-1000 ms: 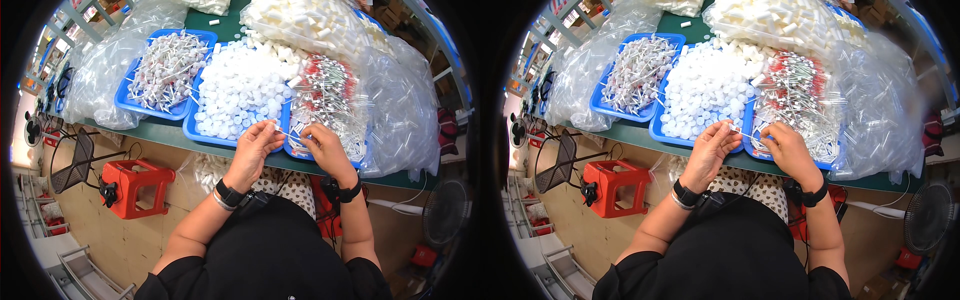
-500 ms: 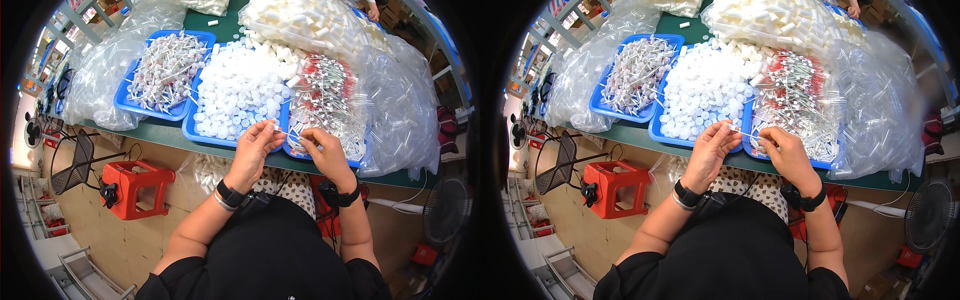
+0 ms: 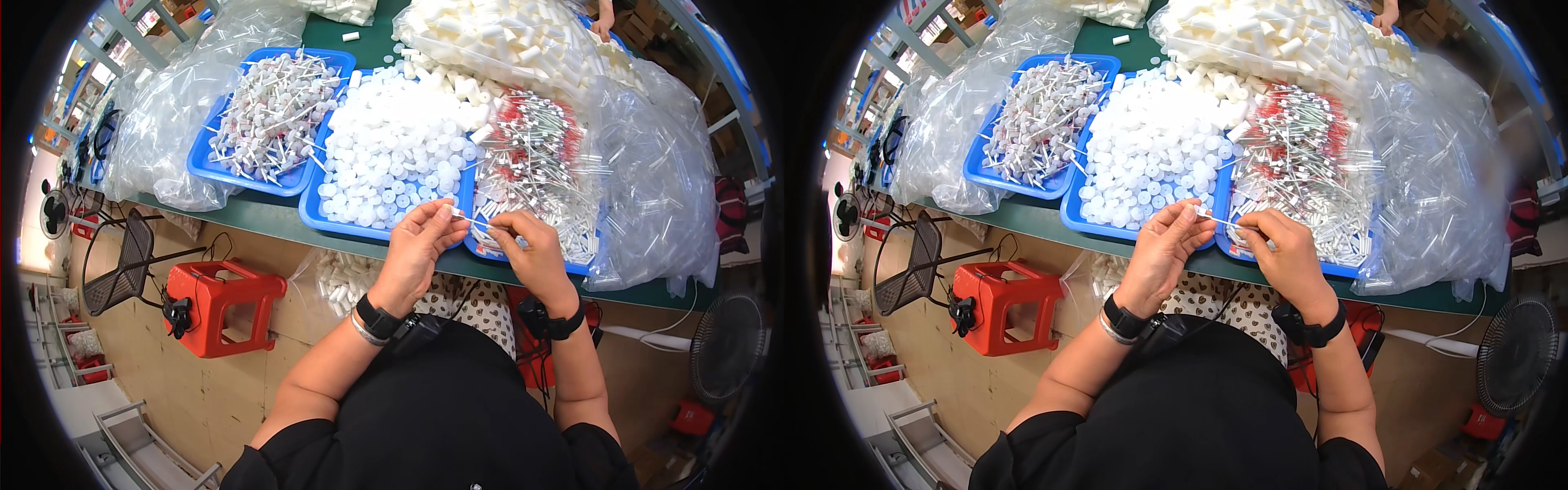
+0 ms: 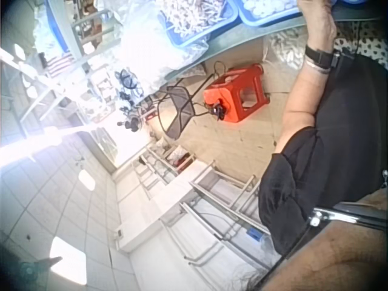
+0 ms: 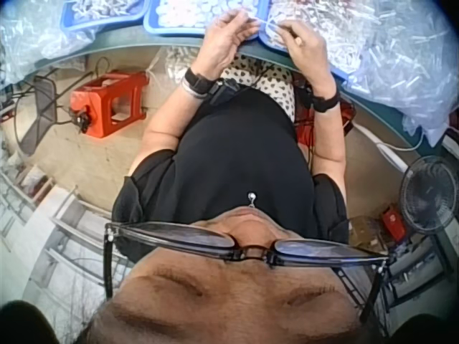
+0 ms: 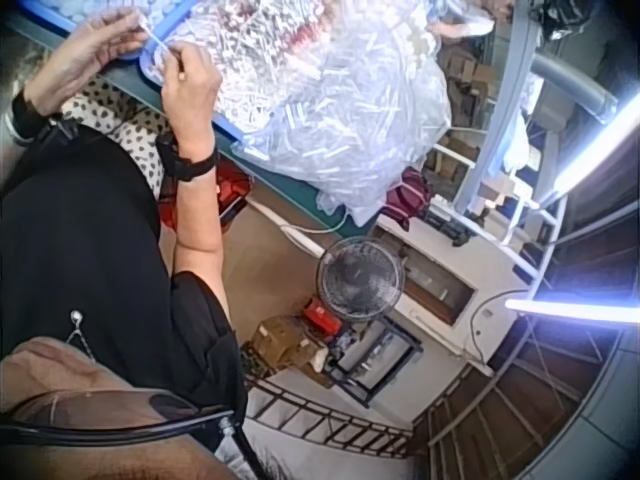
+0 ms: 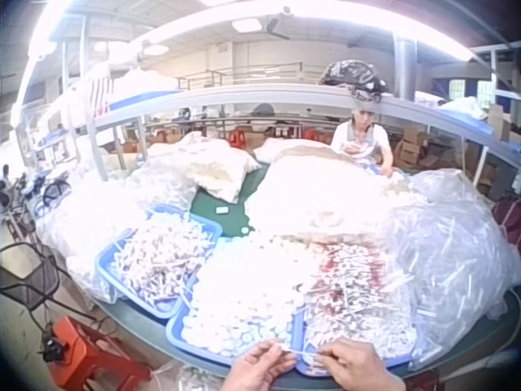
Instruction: The person repeatedly picks small white plastic caps and clear plastic tubes from blue trays on a table. They insert the tubes into the caps by hand and place the assembled units into a separate tray. The process is continuous and repetitive throughout the clip.
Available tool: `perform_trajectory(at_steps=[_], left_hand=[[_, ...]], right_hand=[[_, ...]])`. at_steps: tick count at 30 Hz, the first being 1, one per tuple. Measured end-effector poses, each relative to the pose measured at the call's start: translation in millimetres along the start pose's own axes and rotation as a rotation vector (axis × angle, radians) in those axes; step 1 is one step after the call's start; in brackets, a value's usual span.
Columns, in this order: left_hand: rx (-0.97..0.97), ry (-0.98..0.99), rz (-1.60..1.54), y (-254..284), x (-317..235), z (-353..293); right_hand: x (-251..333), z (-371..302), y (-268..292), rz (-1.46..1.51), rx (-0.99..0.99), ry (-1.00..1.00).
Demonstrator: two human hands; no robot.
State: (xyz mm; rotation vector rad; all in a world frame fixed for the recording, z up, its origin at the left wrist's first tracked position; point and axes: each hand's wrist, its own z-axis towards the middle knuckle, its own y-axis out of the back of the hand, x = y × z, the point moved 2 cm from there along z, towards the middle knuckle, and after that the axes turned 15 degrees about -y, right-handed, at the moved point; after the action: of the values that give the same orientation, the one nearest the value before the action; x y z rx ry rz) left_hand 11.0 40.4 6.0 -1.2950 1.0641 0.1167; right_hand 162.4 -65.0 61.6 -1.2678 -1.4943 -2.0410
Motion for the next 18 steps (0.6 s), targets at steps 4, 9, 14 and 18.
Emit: perform_trajectory(at_steps=[4,9,14,18], left_hand=[[0.079,0.084,0.071,-8,2,-6],[0.178,0.09,0.13,-6,3,-9],[0.149,0.042,0.24,-5,-10,-7],[0.049,-0.209,0.229,11,-55,30]], right_hand=[[-2,0,-7,0.328,0.185,-0.266],[-9,5,-8,0.632,0.491,-0.524],[-1,0,-22,0.41,0.329,-0.352],[9,0,-10,0.348,0.122,-0.222]])
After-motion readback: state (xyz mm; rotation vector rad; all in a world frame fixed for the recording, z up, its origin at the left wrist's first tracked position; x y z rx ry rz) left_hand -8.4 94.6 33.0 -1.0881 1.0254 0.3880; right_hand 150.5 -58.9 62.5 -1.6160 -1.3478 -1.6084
